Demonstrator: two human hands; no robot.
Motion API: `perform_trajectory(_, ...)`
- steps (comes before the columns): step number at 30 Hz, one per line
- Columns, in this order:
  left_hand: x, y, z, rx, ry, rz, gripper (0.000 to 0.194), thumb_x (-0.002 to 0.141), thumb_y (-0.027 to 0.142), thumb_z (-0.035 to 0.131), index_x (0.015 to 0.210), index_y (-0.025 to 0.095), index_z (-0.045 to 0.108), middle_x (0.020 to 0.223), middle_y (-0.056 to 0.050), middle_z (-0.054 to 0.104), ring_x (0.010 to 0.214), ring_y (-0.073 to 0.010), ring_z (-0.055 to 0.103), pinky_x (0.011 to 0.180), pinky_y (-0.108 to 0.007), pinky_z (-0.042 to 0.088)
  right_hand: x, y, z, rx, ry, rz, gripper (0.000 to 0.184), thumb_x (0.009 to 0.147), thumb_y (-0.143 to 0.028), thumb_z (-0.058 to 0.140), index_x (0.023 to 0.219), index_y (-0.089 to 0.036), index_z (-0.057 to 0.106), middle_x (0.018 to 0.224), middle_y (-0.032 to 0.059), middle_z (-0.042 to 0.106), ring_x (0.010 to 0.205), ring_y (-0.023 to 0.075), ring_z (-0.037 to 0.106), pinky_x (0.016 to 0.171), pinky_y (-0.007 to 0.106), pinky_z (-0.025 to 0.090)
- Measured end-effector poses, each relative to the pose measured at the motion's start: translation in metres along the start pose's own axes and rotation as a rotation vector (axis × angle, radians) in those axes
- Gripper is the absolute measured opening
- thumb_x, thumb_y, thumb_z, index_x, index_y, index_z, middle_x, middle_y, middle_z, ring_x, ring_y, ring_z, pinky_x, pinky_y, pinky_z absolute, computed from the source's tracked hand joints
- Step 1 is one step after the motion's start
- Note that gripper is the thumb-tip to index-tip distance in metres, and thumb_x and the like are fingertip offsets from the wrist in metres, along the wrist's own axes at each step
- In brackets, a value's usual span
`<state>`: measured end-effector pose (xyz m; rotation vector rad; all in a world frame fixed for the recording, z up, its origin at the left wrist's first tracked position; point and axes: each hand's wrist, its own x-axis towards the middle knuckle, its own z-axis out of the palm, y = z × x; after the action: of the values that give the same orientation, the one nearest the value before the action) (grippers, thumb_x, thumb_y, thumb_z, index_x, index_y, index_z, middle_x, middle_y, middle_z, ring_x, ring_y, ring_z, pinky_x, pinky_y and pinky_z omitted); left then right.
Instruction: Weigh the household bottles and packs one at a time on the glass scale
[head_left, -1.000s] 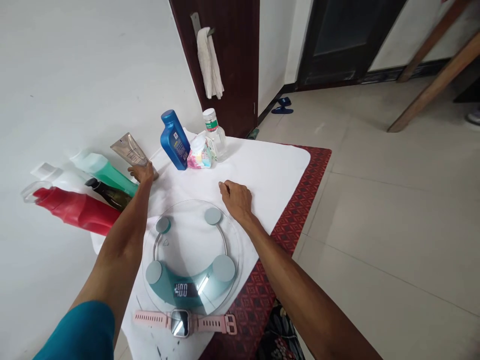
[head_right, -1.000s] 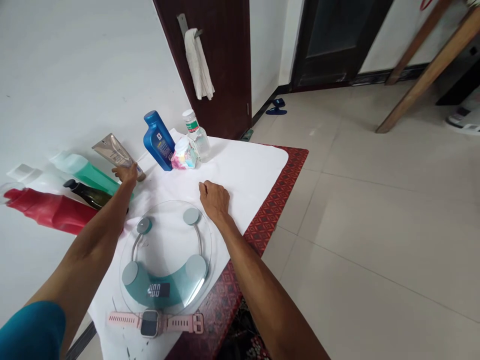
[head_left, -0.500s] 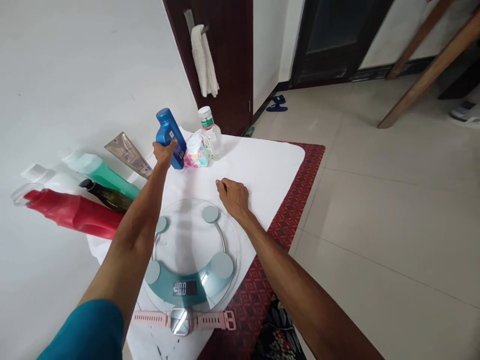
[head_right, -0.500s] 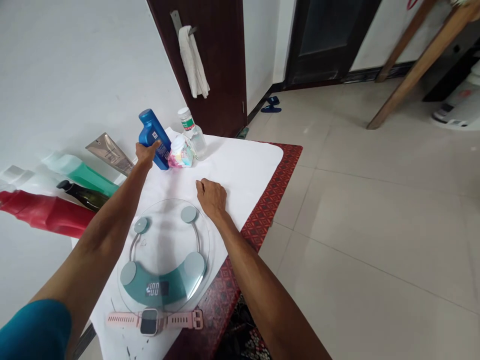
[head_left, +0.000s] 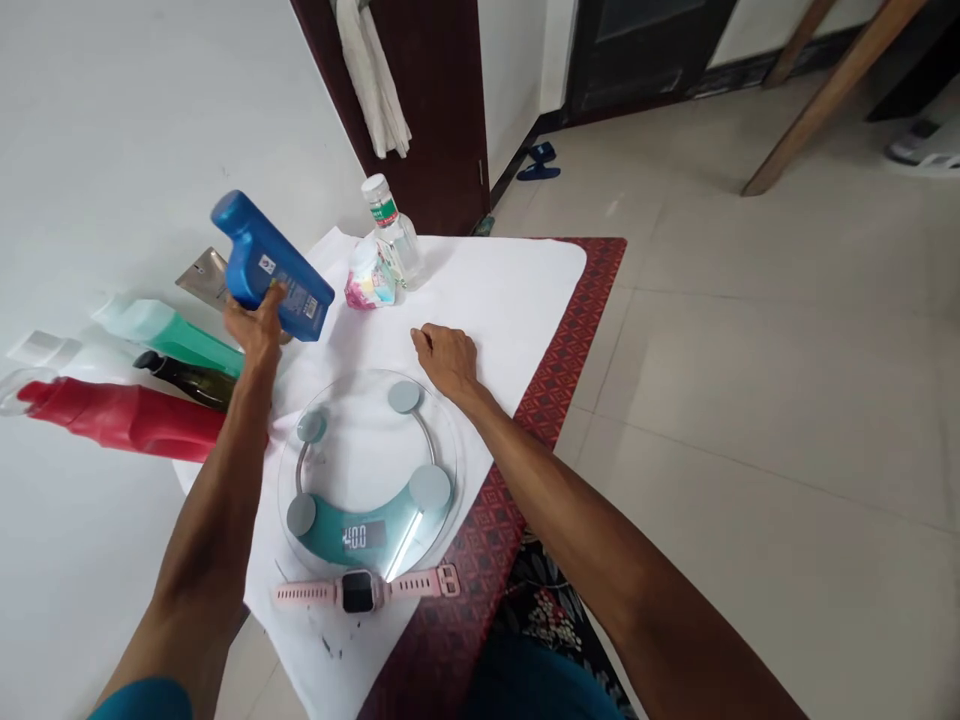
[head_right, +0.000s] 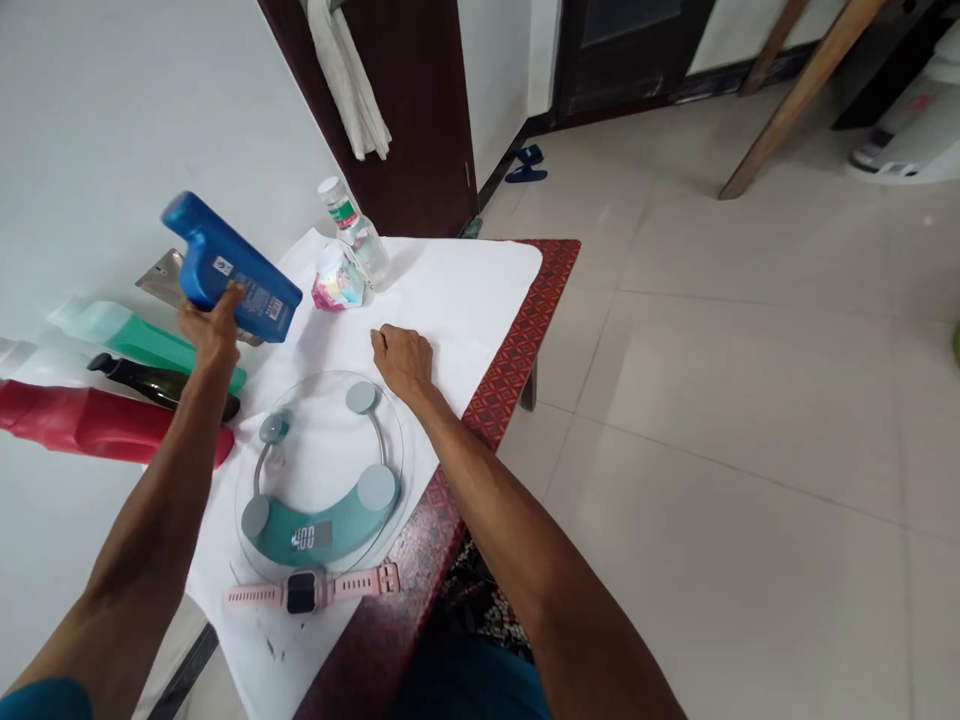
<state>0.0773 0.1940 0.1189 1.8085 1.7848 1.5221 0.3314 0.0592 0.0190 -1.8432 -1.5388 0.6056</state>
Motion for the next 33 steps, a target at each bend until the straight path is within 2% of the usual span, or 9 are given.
perform_trajectory(4,-0.054,0.021,-0.062,-0.091,0.016,-0.032,0.058,0.077,0.053,0.097,0.117,0.019,0.072,0.113,-0.007,0.083,0.1,-0.0306,0.079,0.099,-0.062,0.072,0.002,0.003,0.006,0.018,0.027,-0.004,0.04,0.124,-0.033,0.05,0.104,-0.023,0.083,0.107,0.0129,0.088,0.101,0.0293,0.075,0.081,0.037,0.037)
perform_trajectory(7,-0.11,0.039,-0.097,-0.154,-0.04,-0.025,0.062,0.068,0.054,0.107,0.11,0.02,0.079,0.11,-0.007,0.086,0.099,-0.0307,0.079,0.102,-0.062,0.073,0.004,0.007,0.011,0.041,0.039,-0.002,0.041,0.124,-0.034,0.05,0.101,-0.023,0.082,0.106,0.0127,0.086,0.102,0.0301,0.074,0.084,0.037,0.04)
perform_trajectory(11,-0.172,0.052,-0.116,-0.169,-0.116,-0.065,0.061,0.062,0.052,0.111,0.103,0.019,0.082,0.105,-0.008,0.087,0.094,-0.0298,0.081,0.091,-0.053,0.075,0.006,0.013,0.017,0.075,0.074,-0.037,0.04,0.123,-0.034,0.05,0.097,-0.023,0.08,0.103,0.011,0.086,0.1,0.0306,0.073,0.085,0.038,0.043)
perform_trajectory(14,-0.198,0.05,-0.12,-0.126,-0.144,-0.093,0.059,0.066,0.052,0.109,0.106,0.02,0.081,0.104,-0.006,0.086,0.092,-0.0268,0.081,0.086,-0.045,0.074,0.007,0.016,0.021,0.074,0.097,-0.045,0.04,0.122,-0.032,0.05,0.092,-0.024,0.077,0.103,0.0113,0.085,0.097,0.0305,0.072,0.086,0.04,0.044)
perform_trajectory(23,-0.214,0.048,-0.127,-0.063,-0.176,-0.087,0.065,0.068,0.062,0.109,0.107,0.018,0.082,0.1,-0.008,0.083,0.088,-0.0247,0.076,0.085,-0.043,0.069,0.015,0.027,0.035,0.112,0.175,-0.077,0.041,0.119,-0.038,0.053,0.082,-0.026,0.066,0.085,0.0071,0.073,0.089,0.0283,0.065,0.091,0.042,0.05)
perform_trajectory(26,-0.213,0.043,-0.134,-0.154,-0.213,-0.064,0.071,0.079,0.081,0.098,0.109,0.019,0.081,0.108,-0.009,0.084,0.096,-0.0259,0.079,0.087,-0.041,0.069,0.017,0.031,0.037,0.124,0.171,-0.08,0.041,0.119,-0.039,0.053,0.082,-0.026,0.066,0.082,0.0057,0.07,0.088,0.0275,0.065,0.095,0.044,0.052)
perform_trajectory(28,-0.212,0.03,-0.14,-0.246,-0.171,-0.065,0.078,0.093,0.095,0.075,0.111,0.019,0.08,0.11,-0.011,0.083,0.098,-0.0257,0.08,0.085,-0.039,0.068,0.017,0.034,0.037,0.132,0.16,-0.087,0.042,0.12,-0.041,0.052,0.083,-0.026,0.066,0.082,0.0054,0.07,0.089,0.0273,0.067,0.098,0.045,0.053)
perform_trajectory(30,-0.212,0.01,-0.146,-0.285,-0.067,-0.107,0.083,0.102,0.097,0.057,0.112,0.017,0.08,0.104,-0.011,0.082,0.092,-0.0239,0.08,0.08,-0.037,0.067,0.017,0.036,0.036,0.14,0.144,-0.103,0.043,0.121,-0.043,0.051,0.086,-0.025,0.069,0.084,0.0057,0.071,0.091,0.028,0.069,0.1,0.046,0.054)
perform_trajectory(33,-0.216,-0.029,-0.153,-0.234,0.099,-0.245,0.079,0.1,0.094,0.061,0.1,0.016,0.079,0.085,-0.008,0.078,0.073,-0.0199,0.075,0.066,-0.031,0.059,0.016,0.04,0.036,0.16,0.136,-0.128,0.046,0.122,-0.049,0.048,0.091,-0.025,0.073,0.086,0.007,0.074,0.096,0.03,0.073,0.102,0.048,0.055)
